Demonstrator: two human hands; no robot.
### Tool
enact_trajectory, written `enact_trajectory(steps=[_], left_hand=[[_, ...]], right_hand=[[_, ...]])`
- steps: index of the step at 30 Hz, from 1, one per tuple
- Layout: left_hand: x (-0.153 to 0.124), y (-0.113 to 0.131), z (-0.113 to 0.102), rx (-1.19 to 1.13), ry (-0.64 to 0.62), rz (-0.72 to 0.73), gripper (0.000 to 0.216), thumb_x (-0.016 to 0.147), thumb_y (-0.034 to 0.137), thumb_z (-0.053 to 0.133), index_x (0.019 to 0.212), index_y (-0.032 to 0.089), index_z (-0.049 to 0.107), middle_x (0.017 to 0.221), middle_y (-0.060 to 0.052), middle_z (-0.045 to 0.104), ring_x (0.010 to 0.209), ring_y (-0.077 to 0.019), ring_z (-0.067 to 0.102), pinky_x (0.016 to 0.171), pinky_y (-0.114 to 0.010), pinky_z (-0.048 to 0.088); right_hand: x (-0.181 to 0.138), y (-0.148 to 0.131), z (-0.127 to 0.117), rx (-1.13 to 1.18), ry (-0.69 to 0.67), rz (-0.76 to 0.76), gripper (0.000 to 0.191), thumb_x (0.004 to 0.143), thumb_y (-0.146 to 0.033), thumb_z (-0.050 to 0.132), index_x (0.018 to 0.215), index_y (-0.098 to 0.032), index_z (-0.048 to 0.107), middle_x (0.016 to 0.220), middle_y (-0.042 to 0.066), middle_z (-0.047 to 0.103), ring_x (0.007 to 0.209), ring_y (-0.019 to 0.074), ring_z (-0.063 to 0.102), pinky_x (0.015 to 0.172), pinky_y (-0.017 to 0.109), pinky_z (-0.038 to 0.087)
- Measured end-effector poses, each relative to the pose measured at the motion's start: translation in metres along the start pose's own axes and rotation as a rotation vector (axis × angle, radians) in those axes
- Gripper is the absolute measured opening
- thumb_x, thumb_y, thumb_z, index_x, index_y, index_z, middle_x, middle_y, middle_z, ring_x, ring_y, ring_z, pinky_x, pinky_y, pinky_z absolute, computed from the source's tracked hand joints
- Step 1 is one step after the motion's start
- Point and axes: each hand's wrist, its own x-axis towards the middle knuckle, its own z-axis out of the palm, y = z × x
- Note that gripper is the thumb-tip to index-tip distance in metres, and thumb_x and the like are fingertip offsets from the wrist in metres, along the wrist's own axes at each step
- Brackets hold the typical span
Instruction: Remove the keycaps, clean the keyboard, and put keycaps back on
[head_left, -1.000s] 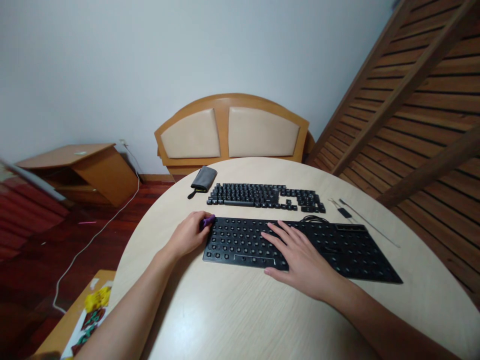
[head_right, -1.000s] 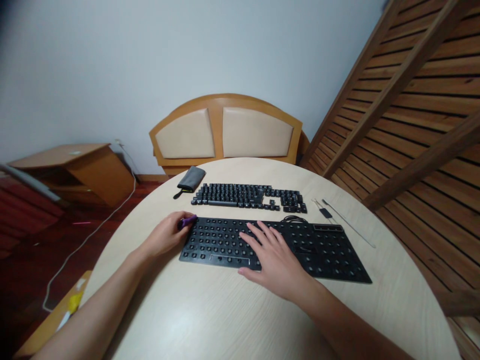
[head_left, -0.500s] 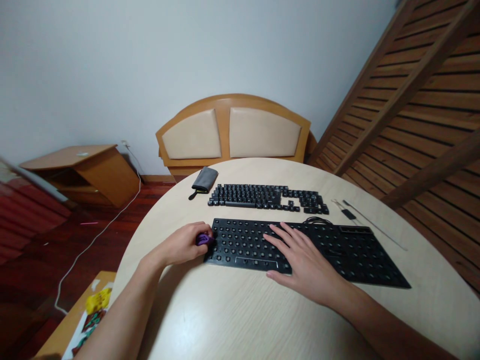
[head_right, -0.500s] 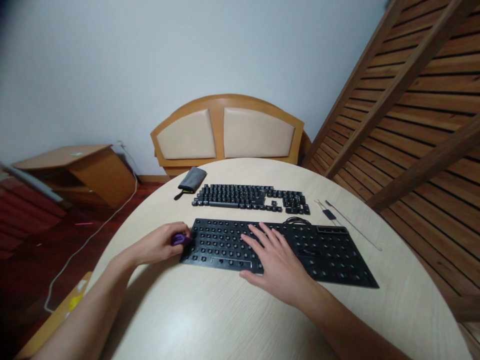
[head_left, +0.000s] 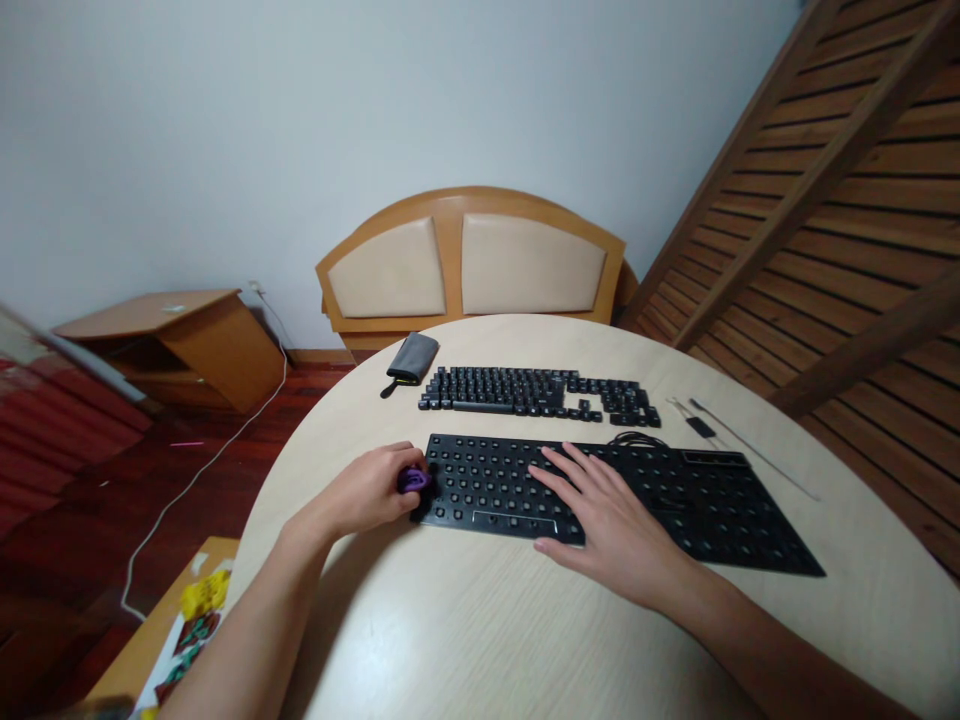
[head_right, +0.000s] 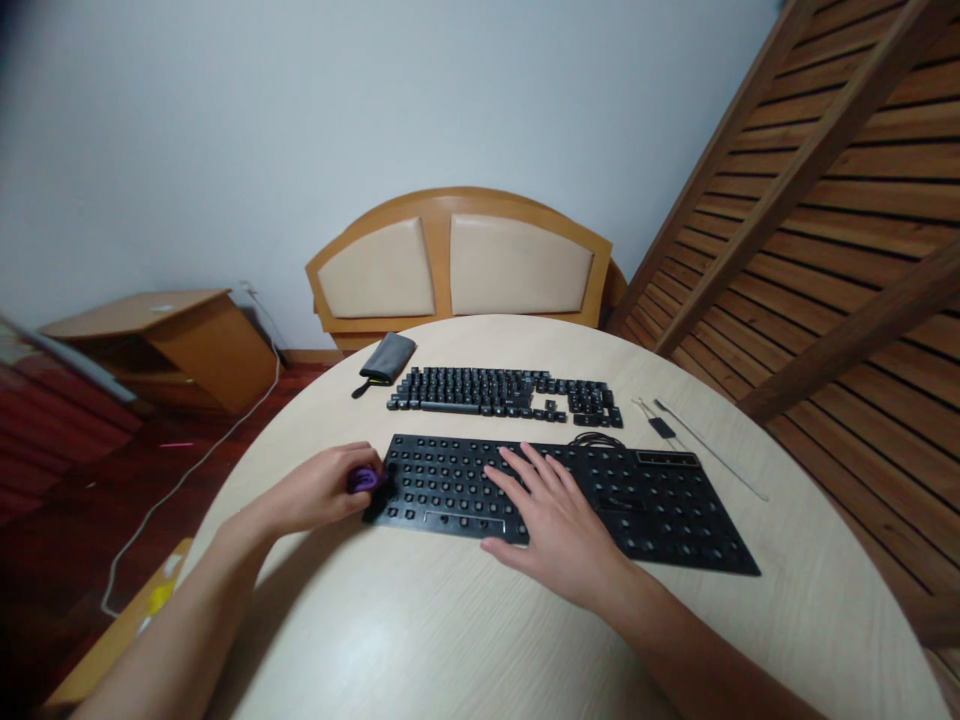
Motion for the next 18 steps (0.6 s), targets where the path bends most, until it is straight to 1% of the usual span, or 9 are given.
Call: enact_trajectory(steps=[3, 6, 9, 12, 15, 18], left_hand=[[-0.006, 0.005, -0.004, -0.005, -0.078, -0.016, 0.017, 0.068, 0.017, 0.056, 0.084, 0.02, 0.062, 0.085, -0.003, 0.065, 0.075, -0.0202, 0.059, 0.069, -0.031, 0.045], [-0.009, 0.011, -0.006, 0.014, -0.101, -0.017, 0.011, 0.068, 0.019, 0.057, 0.079, 0.02, 0.058, 0.08, -0.002, 0.062, 0.069, -0.0188, 0.056, 0.063, -0.03, 0.04], [-0.01, 0.016, -0.004, 0.029, -0.093, 0.012, 0.009, 0.068, 0.019, 0.057, 0.077, 0.02, 0.056, 0.079, -0.001, 0.061, 0.068, -0.0182, 0.054, 0.061, -0.03, 0.038], [-0.008, 0.022, 0.001, 0.06, -0.077, 0.061, 0.012, 0.068, 0.019, 0.058, 0.08, 0.021, 0.057, 0.083, -0.002, 0.062, 0.07, -0.0188, 0.056, 0.061, -0.03, 0.039], [-0.006, 0.028, 0.007, 0.077, -0.053, 0.128, 0.015, 0.069, 0.018, 0.057, 0.084, 0.021, 0.059, 0.089, -0.003, 0.063, 0.075, -0.0207, 0.059, 0.064, -0.032, 0.042], [-0.002, 0.034, 0.014, 0.063, -0.017, 0.174, 0.016, 0.072, 0.017, 0.056, 0.087, 0.021, 0.06, 0.091, -0.004, 0.063, 0.078, -0.0221, 0.061, 0.067, -0.034, 0.045]], right_hand=[[0.0, 0.0, -0.001, 0.005, 0.008, -0.001, 0.073, 0.087, -0.061, 0.064, 0.15, -0.029, 0.048, 0.163, 0.008, 0.038, 0.153, 0.0363, 0.025, 0.122, 0.062, 0.025], [0.001, -0.001, -0.001, -0.003, 0.0, 0.007, 0.073, 0.087, -0.061, 0.065, 0.15, -0.029, 0.048, 0.163, 0.008, 0.038, 0.153, 0.036, 0.025, 0.122, 0.062, 0.025], [0.001, -0.002, -0.001, -0.01, -0.014, 0.012, 0.074, 0.087, -0.062, 0.064, 0.15, -0.028, 0.048, 0.163, 0.007, 0.037, 0.153, 0.0353, 0.024, 0.122, 0.061, 0.024], [0.001, -0.002, -0.001, -0.001, -0.019, 0.013, 0.075, 0.086, -0.062, 0.065, 0.151, -0.029, 0.047, 0.164, 0.007, 0.037, 0.153, 0.0352, 0.023, 0.122, 0.061, 0.024], [0.001, -0.001, -0.002, 0.01, -0.018, 0.012, 0.075, 0.086, -0.061, 0.065, 0.151, -0.029, 0.047, 0.163, 0.007, 0.037, 0.153, 0.0358, 0.024, 0.122, 0.062, 0.024], [0.0, -0.002, -0.003, 0.014, -0.017, 0.008, 0.074, 0.086, -0.06, 0.066, 0.151, -0.028, 0.048, 0.163, 0.009, 0.037, 0.152, 0.0364, 0.025, 0.121, 0.062, 0.025]])
